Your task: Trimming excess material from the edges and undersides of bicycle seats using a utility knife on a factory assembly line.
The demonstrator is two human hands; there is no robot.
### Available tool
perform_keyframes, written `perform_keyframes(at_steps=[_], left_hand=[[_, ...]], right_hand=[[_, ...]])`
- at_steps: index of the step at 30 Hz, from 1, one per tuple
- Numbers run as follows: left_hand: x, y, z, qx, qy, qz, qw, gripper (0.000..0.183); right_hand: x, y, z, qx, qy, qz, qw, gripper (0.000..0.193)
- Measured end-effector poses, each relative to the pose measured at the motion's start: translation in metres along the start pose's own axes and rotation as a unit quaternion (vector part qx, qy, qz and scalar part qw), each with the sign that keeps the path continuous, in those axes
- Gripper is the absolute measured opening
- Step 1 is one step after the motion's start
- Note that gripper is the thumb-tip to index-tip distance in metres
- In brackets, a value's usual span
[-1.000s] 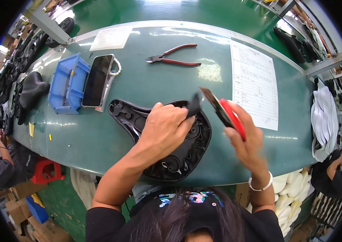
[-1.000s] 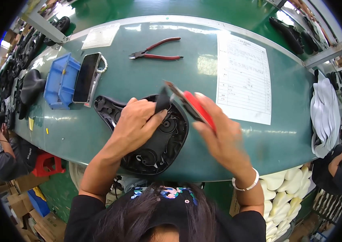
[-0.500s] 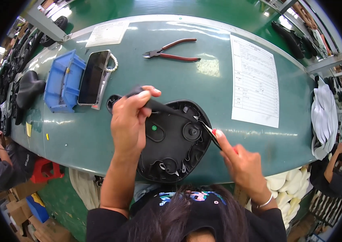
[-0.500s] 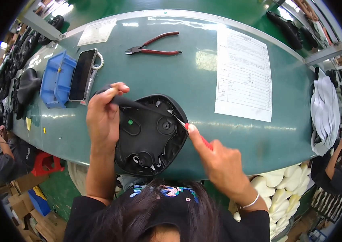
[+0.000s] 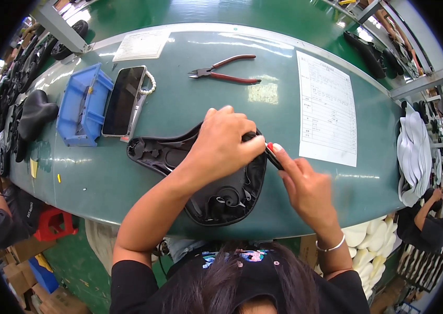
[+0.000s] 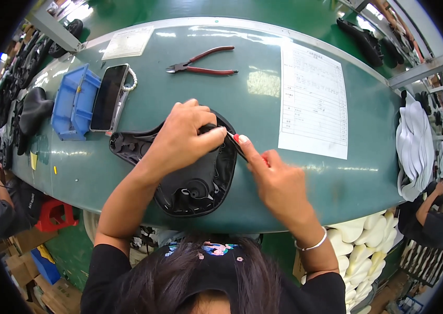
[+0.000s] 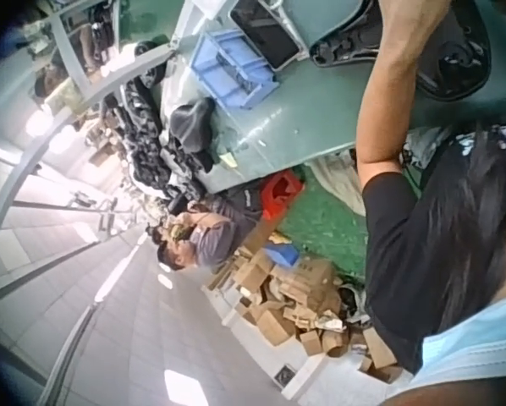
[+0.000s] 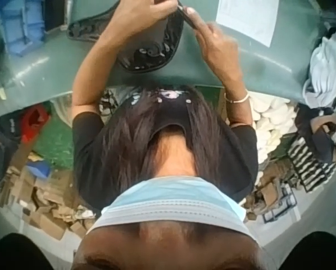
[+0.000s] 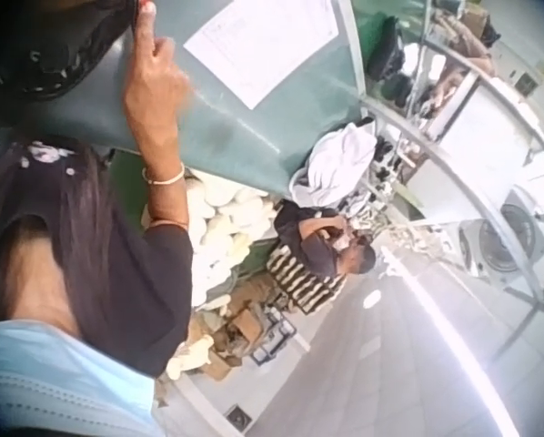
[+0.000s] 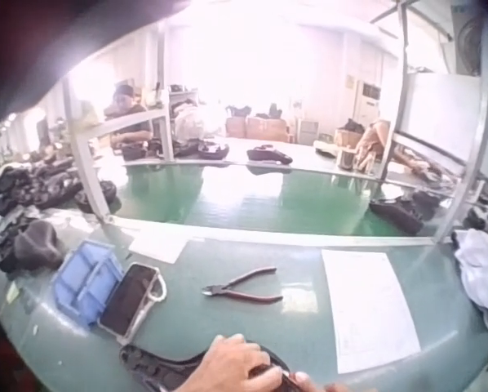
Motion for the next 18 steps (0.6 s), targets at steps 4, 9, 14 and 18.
perform_keyframes(at_steps=[4,9,14,18], left_hand=[[0.008,-0.045,-0.001,0.609,0.108,0.252,0.744,0.015],[0.006,-0.038,-0.013,0.77,0.055,0.124,0.623,0.016],[0.014,-0.06,0.033,0.879,0.24,0.029,0.411,0.029],[0.012,-0.017,0.045,0.636,0.073,0.077,0.764,0.024]], right_hand=[[0.026,-0.013,-0.006,0.045,-0.028,-0.074,0.996,0.059],[0.007,-0.012,-0.003,0.036,-0.045,-0.142,0.988,0.057],[0.028,-0.028,-0.001,0.033,-0.089,-0.149,0.984,0.051],[0.01,-0.007,0.009,0.093,-0.092,-0.108,0.986,0.051]])
Point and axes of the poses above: each hand's wrist, its own x-axis away from the middle knuckle, its own z-axis out of the back of the hand, y = z × x, the point moved 9 cm from there along -x, towards the middle knuckle, and after that the axes turned 2 degrees about y, right-handed, at the moved point
